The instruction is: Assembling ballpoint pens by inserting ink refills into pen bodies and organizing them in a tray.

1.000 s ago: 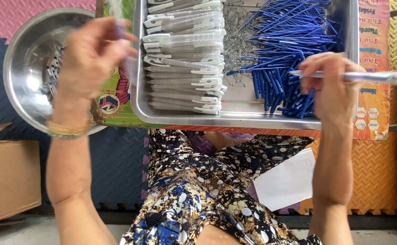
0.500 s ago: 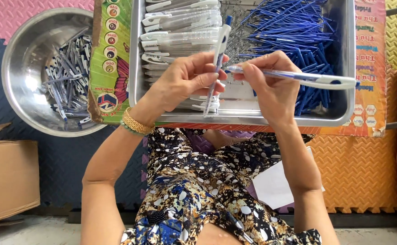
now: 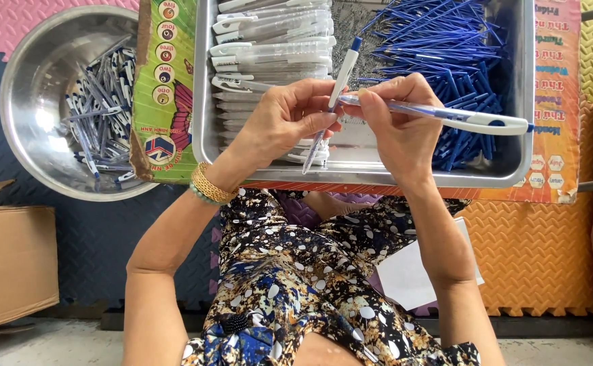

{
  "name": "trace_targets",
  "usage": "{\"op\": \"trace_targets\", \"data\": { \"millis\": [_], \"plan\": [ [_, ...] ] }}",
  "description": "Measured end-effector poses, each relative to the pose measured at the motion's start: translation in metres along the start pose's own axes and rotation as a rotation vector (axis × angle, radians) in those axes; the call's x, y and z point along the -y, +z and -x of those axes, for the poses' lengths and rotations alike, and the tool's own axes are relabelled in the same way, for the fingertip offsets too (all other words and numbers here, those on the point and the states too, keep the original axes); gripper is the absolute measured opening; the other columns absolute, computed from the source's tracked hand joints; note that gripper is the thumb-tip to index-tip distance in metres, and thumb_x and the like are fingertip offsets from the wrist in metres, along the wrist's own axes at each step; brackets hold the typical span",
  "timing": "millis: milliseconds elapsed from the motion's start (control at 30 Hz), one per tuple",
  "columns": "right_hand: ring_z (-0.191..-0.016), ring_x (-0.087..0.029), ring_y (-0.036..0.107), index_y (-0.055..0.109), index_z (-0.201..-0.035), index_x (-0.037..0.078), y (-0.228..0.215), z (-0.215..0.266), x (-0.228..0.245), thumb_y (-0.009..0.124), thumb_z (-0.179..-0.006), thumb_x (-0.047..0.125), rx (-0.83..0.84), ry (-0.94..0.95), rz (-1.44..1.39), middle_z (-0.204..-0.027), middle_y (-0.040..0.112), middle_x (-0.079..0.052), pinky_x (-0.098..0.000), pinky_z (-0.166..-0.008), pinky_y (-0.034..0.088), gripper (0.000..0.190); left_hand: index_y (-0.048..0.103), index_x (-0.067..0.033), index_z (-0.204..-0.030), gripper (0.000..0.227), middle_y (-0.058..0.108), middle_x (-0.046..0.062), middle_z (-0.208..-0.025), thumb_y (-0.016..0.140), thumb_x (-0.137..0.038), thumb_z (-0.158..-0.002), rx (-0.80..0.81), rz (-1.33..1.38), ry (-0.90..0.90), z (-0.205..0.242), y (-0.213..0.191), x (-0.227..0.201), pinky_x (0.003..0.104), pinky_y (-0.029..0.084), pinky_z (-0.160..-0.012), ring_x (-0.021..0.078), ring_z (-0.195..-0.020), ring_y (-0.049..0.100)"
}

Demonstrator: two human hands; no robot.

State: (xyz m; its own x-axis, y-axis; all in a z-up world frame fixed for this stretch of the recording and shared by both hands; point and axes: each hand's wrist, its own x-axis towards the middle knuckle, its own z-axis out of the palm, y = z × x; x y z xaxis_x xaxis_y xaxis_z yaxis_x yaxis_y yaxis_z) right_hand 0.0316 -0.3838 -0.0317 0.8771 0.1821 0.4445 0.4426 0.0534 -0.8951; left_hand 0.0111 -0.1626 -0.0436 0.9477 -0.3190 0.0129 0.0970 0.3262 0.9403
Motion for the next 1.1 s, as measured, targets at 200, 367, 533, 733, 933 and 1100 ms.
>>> {"op": "trace_targets", "data": {
  "millis": [200,367,533,733,933,1100],
  "plan": [
    [-0.081,-0.032,0.082,0.067,-0.089,-0.002,-0.003,-0.004,-0.016,0.086,-0.101,-0.008,0.067,-0.277,0.239,-0.088,0.078,-0.019,-0.0345,-0.071,0.062,0.023,0.068,-0.003,-0.146,0.044,0.082,0.016,-0.11,0.081,-0.008,-0.105,-0.067,-0.132,0.052,0.004,0.003,0.011,0.034,0.075,-0.083,0.0178,-0.093,0.083],
    [-0.085,-0.037,0.083,0.081,-0.094,0.005,0.001,0.013,-0.033,0.09,-0.092,-0.005,0.071,-0.594,0.578,-0.1,0.082,-0.015,-0.0419,-0.074,0.068,0.013,0.068,-0.0011,-0.145,0.043,0.082,0.016,-0.106,0.08,-0.008,-0.105,-0.069,-0.187,0.049,0.001,0.005,0.012,0.033,0.075,-0.08,0.0161,-0.088,0.082],
    [-0.086,-0.033,0.08,0.076,-0.091,0.01,-0.012,-0.003,-0.003,0.081,-0.105,0.004,0.06,-0.465,0.593,-0.096,0.081,-0.009,-0.0368,-0.077,0.062,0.016,0.066,0.0003,-0.148,0.045,0.081,0.016,-0.117,0.077,-0.009,-0.106,-0.001,-0.053,-0.016,0.0,0.006,0.005,0.035,0.075,-0.086,0.0152,-0.095,0.081],
    [-0.086,-0.018,0.072,0.061,-0.152,0.003,-0.045,-0.028,0.002,0.049,-0.126,0.012,0.173,0.09,0.122,-0.129,0.073,-0.015,-0.0246,-0.066,0.055,0.03,0.065,-0.0036,-0.15,0.049,0.083,0.014,-0.125,0.074,0.0,-0.101,0.227,-0.172,-0.003,-0.003,0.009,-0.011,0.023,0.07,-0.087,0.0141,-0.095,0.079],
    [-0.063,-0.004,0.057,0.064,-0.103,0.013,-0.045,-0.029,-0.002,0.065,-0.118,0.02,0.16,0.372,-0.228,-0.082,0.062,0.004,-0.0178,-0.054,0.041,0.017,0.062,-0.0098,-0.155,0.058,0.085,0.013,-0.111,0.078,-0.003,-0.099,0.267,-0.222,-0.031,-0.002,0.016,-0.008,0.024,0.072,-0.078,0.0152,-0.084,0.081],
    [-0.05,-0.008,0.058,0.058,-0.104,0.021,-0.085,-0.055,-0.013,0.066,-0.115,0.052,-0.08,0.277,-0.16,-0.087,0.072,0.003,-0.0248,-0.04,0.049,0.034,0.041,-0.0073,-0.171,0.08,0.076,0.016,-0.113,0.076,-0.009,-0.098,0.41,-0.076,-0.122,0.005,0.014,0.002,0.029,0.072,-0.073,0.0194,-0.083,0.078]
  ]
}}
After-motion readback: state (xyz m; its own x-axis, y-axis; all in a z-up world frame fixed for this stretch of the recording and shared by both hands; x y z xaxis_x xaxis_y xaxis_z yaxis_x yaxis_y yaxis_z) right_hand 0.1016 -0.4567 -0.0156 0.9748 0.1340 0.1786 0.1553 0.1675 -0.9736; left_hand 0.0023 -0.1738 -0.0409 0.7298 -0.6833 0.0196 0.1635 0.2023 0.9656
